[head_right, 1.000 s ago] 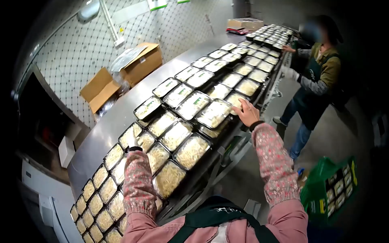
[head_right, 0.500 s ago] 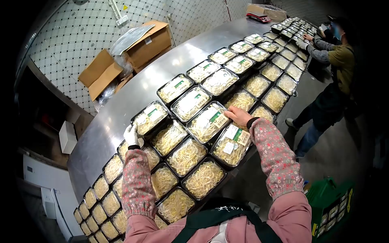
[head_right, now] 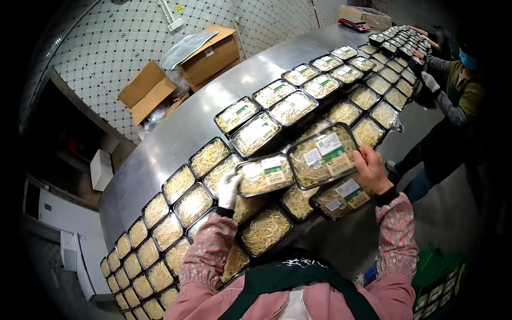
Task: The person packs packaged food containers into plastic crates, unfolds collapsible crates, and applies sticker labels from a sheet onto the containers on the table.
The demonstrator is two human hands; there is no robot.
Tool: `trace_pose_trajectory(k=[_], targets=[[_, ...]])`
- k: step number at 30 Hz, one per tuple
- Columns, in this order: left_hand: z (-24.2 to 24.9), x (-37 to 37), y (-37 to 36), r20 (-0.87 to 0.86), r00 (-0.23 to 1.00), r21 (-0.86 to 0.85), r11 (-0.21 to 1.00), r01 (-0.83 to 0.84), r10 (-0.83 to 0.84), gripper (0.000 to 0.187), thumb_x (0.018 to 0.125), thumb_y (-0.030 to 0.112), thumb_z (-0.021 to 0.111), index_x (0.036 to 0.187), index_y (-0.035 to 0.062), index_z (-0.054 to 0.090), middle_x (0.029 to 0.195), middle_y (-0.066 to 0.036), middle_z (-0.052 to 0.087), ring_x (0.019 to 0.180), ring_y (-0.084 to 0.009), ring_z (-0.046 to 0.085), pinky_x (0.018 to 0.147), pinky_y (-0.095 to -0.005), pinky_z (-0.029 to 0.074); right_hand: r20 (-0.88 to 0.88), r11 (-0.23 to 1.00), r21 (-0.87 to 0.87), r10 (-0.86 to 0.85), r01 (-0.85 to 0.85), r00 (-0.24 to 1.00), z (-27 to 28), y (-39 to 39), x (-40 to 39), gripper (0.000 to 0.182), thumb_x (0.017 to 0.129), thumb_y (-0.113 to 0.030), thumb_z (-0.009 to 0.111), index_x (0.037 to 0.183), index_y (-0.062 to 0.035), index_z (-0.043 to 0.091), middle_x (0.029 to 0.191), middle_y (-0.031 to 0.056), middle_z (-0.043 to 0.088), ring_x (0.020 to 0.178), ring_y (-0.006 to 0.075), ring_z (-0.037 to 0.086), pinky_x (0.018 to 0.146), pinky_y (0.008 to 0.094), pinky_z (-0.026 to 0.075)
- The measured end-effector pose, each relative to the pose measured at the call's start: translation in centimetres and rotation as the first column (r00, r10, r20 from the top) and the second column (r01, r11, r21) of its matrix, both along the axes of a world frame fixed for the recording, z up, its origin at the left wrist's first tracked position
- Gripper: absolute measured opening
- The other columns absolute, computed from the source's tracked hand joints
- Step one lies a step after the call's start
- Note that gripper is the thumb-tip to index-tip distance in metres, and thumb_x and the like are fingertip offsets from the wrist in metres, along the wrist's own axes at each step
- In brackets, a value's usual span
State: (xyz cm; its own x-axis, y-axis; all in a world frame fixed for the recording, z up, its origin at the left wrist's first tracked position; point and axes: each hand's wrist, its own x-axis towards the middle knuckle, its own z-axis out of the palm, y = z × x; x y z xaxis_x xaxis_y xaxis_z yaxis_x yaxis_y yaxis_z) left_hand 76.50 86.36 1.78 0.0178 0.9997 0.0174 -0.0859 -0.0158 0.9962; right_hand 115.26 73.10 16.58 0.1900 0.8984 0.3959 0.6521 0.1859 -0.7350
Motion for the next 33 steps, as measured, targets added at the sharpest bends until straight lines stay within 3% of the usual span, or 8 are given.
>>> trace_pose_trajectory(k=[4, 8, 12, 15, 21, 27, 31, 33], targets=[[2.4, 0.7, 2.5, -0.577, 0.815, -0.038, 0.999, 0.025, -0.043, 0.04, 0.078, 0.039, 0.072, 0.084, -0.0006, 0.067, 0.076, -0.011, 0.067, 0.07, -0.0169, 0.063, 0.068, -0.0311, 0.049, 0.037, 0.995, 0.071, -0.078, 0.075, 0.996, -0.8, -5.6, 3.0, 0.025, 0.092, -0.012, 0.053, 0.073, -0.0034, 0.039, 0.058, 0.0048, 0.031, 0.054, 0.0091, 0.032, 0.048, 0.0304, 0.028], [6.4, 3.6, 8.5, -0.657, 0.691, 0.269, 0.95, -0.157, 0.3, 0.039, 0.075, 0.043, 0.072, 0.082, 0.0052, 0.066, 0.083, -0.011, 0.067, 0.076, -0.0242, 0.064, 0.07, -0.0343, 0.049, -0.029, 0.985, 0.029, -0.167, 0.167, 0.986, -1.5, -9.9, 3.8, 0.028, 0.093, -0.014, 0.051, 0.072, -0.0036, 0.037, 0.058, 0.0043, 0.03, 0.054, 0.009, 0.031, 0.047, 0.0304, 0.027], [7.8, 6.9, 13.6, -0.958, 0.279, 0.03, 0.994, -0.106, 0.059, 0.056, 0.067, 0.055, 0.073, 0.097, 0.0077, 0.065, 0.097, -0.014, 0.067, 0.092, -0.0279, 0.064, 0.081, -0.0379, 0.049, -0.074, 0.976, -0.027, -0.219, 0.218, 0.973, -1.4, -12.6, 3.3, 0.029, 0.094, -0.016, 0.051, 0.072, -0.0043, 0.035, 0.057, 0.0035, 0.03, 0.053, 0.0083, 0.03, 0.047, 0.03, 0.025], [6.1, 6.8, 15.2, -0.957, 0.287, -0.02, 0.983, -0.181, 0.033, 0.061, 0.067, 0.058, 0.072, 0.101, 0.0079, 0.065, 0.098, -0.014, 0.068, 0.095, -0.0278, 0.064, 0.082, -0.0385, 0.049, -0.084, 0.969, -0.03, -0.246, 0.245, 0.966, -2.2, -14.5, 3.5, 0.028, 0.094, -0.016, 0.05, 0.073, -0.0046, 0.035, 0.058, 0.0014, 0.029, 0.054, 0.007, 0.029, 0.047, 0.0289, 0.025], [-0.4, 3.4, 15.6, -0.588, 0.714, 0.122, 0.915, -0.385, 0.379, 0.038, 0.081, 0.041, 0.063, 0.087, 0.0039, 0.061, 0.089, -0.015, 0.064, 0.084, -0.0285, 0.061, 0.078, -0.0379, 0.046, -0.097, 0.946, -0.032, -0.325, 0.324, 0.941, -4.1, -17.0, 3.7, 0.027, 0.094, -0.013, 0.049, 0.074, -0.005, 0.032, 0.062, 0.0006, 0.027, 0.058, 0.007, 0.027, 0.05, 0.0281, 0.026], [-0.4, 2.9, 7.5, -0.426, 0.898, -0.117, 0.977, -0.177, 0.111, 0.063, 0.081, 0.055, 0.064, 0.103, -0.0034, 0.054, 0.086, -0.015, 0.061, 0.079, -0.0254, 0.058, 0.078, -0.0347, 0.047, -0.037, 0.927, -0.098, -0.367, 0.363, 0.929, -4.6, -17.6, 3.6, 0.028, 0.094, -0.015, 0.05, 0.074, -0.0041, 0.033, 0.061, 0.0028, 0.029, 0.058, 0.0081, 0.029, 0.05, 0.0291, 0.027], [0.1, 6.1, 8.5, -0.788, 0.6, -0.04, 0.963, -0.268, 0.135, 0.064, 0.086, 0.058, 0.049, 0.113, -0.0004, 0.048, 0.102, -0.027, 0.063, 0.097, -0.0425, 0.06, 0.085, -0.0443, 0.046, 0.016, 0.94, -0.083, -0.332, 0.332, 0.943, -4.1, -15.8, 1.9, 0.024, 0.091, -0.012, 0.054, 0.074, -0.0029, 0.039, 0.055, 0.0069, 0.036, 0.049, 0.0114, 0.037, 0.045, 0.0322, 0.031], [-0.9, 7.0, 9.2, -0.766, 0.616, -0.018, 0.95, -0.311, 0.187, 0.056, 0.089, 0.049, 0.044, 0.111, -0.0029, 0.047, 0.099, -0.032, 0.06, 0.093, -0.0472, 0.059, 0.083, -0.0514, 0.045, 0.025, 0.934, -0.112, -0.339, 0.34, 0.94, -3.7, -15.4, 1.2, 0.021, 0.091, -0.013, 0.055, 0.076, -0.0033, 0.043, 0.055, 0.0114, 0.042, 0.047, 0.0145, 0.041, 0.045, 0.033, 0.033]])
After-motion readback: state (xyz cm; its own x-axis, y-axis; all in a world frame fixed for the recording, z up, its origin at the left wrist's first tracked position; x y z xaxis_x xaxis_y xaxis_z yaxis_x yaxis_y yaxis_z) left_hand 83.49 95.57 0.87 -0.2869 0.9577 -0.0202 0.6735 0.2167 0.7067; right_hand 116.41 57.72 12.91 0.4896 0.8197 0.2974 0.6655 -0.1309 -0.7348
